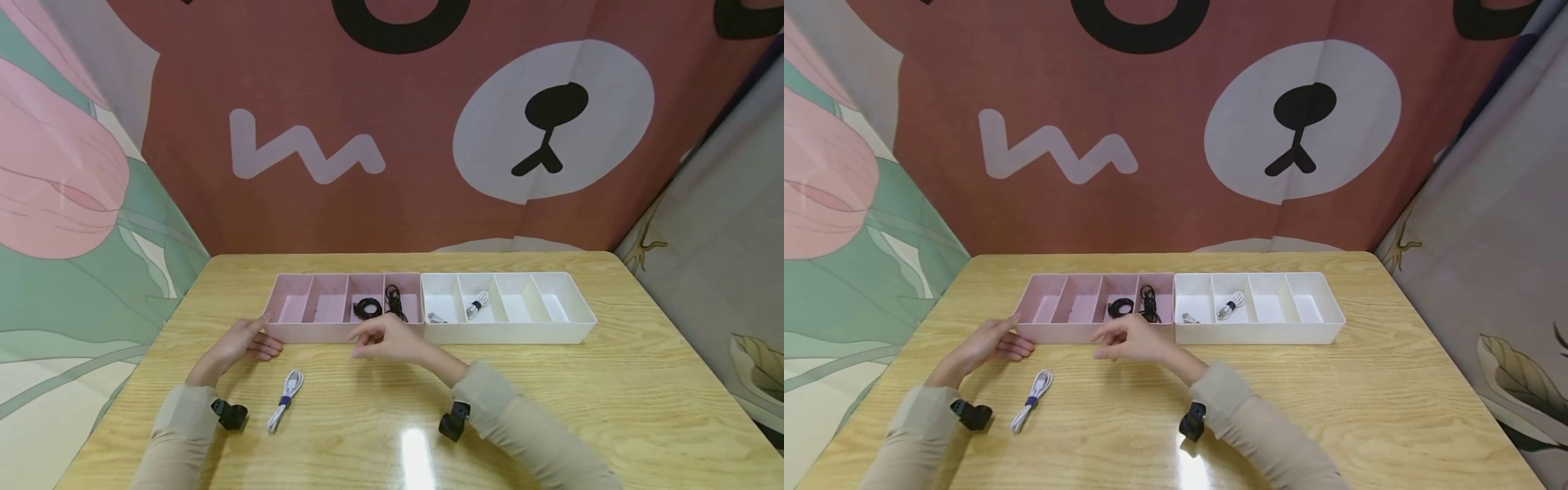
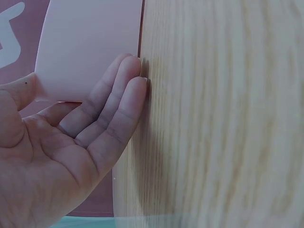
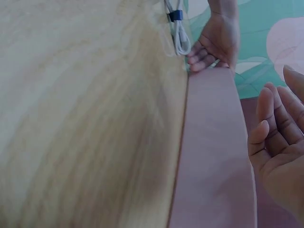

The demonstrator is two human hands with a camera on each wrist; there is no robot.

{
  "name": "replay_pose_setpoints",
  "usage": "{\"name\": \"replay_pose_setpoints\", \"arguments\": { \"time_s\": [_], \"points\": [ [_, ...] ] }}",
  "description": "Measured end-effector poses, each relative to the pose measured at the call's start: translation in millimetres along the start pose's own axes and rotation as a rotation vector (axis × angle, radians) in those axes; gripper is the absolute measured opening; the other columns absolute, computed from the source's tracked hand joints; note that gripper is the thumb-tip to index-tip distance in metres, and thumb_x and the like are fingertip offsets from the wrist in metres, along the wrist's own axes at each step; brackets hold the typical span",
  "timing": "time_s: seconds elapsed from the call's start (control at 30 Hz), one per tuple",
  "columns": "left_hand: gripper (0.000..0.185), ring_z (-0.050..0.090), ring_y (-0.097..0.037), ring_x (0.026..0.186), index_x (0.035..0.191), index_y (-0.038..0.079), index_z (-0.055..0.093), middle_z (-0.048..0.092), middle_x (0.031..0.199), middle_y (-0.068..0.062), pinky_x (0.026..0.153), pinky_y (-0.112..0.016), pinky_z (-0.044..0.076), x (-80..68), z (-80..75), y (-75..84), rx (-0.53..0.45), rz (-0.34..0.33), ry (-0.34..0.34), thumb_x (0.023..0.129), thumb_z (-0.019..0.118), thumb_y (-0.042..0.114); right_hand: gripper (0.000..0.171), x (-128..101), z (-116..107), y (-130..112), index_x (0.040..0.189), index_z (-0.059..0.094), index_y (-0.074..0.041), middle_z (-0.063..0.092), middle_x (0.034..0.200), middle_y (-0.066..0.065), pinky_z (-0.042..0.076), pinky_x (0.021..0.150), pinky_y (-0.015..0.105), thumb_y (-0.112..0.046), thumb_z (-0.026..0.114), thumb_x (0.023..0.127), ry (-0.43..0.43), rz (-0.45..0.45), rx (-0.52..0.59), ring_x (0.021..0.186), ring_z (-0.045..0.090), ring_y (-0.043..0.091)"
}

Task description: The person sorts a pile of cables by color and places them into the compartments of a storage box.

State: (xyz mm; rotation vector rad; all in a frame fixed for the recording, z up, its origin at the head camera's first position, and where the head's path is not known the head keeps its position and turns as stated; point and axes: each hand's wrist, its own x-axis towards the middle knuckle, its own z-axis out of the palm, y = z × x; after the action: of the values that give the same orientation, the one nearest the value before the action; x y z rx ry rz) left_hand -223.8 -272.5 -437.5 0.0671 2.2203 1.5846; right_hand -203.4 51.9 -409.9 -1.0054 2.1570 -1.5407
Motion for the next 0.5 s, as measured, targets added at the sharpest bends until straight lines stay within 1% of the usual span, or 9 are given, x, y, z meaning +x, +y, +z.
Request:
{"name": "replay_pose_setpoints", "arguments": {
  "time_s": [0.03, 0.13, 0.27, 0.4, 0.5],
  "points": [
    [0.067, 0.065, -0.021, 0.076, 0.121, -0.020, 0.038, 0.066, 0.085, -0.014, 0.070, -0.035, 0.053, -0.3, -0.1, 0.0, 0.002, 0.003, -0.002, 0.099, 0.026, 0.042, 0.026, 1, 2, 2, 0.103, 0.065, 0.004, 0.066, 0.077, 0.009, 0.051, 0.061, 0.025, -0.004, 0.068, 0.079, -0.007, 0.004, -0.004, 0.064, 0.059, 0.008],
    [0.067, 0.065, -0.021, 0.076, 0.121, -0.020, 0.037, 0.066, 0.085, -0.014, 0.070, -0.035, 0.053, -0.6, 0.0, 0.2, 0.004, 0.008, -0.003, 0.099, 0.026, 0.042, 0.025, 5, 9, 6, 0.103, 0.065, 0.003, 0.066, 0.078, 0.008, 0.051, 0.062, 0.025, -0.005, 0.068, 0.079, -0.034, -0.010, -0.004, 0.065, 0.058, 0.006],
    [0.067, 0.064, -0.021, 0.076, 0.121, -0.020, 0.038, 0.066, 0.085, -0.014, 0.070, -0.035, 0.053, -0.3, 0.3, -0.1, 0.006, 0.011, 0.002, 0.099, 0.026, 0.042, 0.026, 7, 14, 7, 0.103, 0.064, 0.006, 0.065, 0.077, 0.008, 0.050, 0.059, 0.023, -0.004, 0.068, 0.079, -0.049, -0.027, 0.017, 0.063, 0.057, 0.006],
    [0.066, 0.064, -0.020, 0.075, 0.120, -0.020, 0.040, 0.066, 0.084, -0.014, 0.069, -0.035, 0.053, 0.1, 0.2, -0.5, 0.005, 0.012, 0.002, 0.099, 0.026, 0.042, 0.029, 8, 18, 7, 0.104, 0.062, 0.009, 0.065, 0.077, 0.008, 0.049, 0.058, 0.021, -0.004, 0.069, 0.079, -0.046, -0.015, 0.029, 0.062, 0.056, 0.005],
    [0.066, 0.065, -0.020, 0.075, 0.119, -0.020, 0.039, 0.066, 0.084, -0.014, 0.069, -0.035, 0.053, 0.0, 0.0, -0.7, 0.002, 0.013, 0.000, 0.099, 0.025, 0.041, 0.029, 10, 20, 7, 0.104, 0.062, 0.009, 0.065, 0.077, 0.008, 0.049, 0.057, 0.021, -0.005, 0.069, 0.079, -0.044, -0.001, 0.027, 0.061, 0.056, 0.005]
  ]
}}
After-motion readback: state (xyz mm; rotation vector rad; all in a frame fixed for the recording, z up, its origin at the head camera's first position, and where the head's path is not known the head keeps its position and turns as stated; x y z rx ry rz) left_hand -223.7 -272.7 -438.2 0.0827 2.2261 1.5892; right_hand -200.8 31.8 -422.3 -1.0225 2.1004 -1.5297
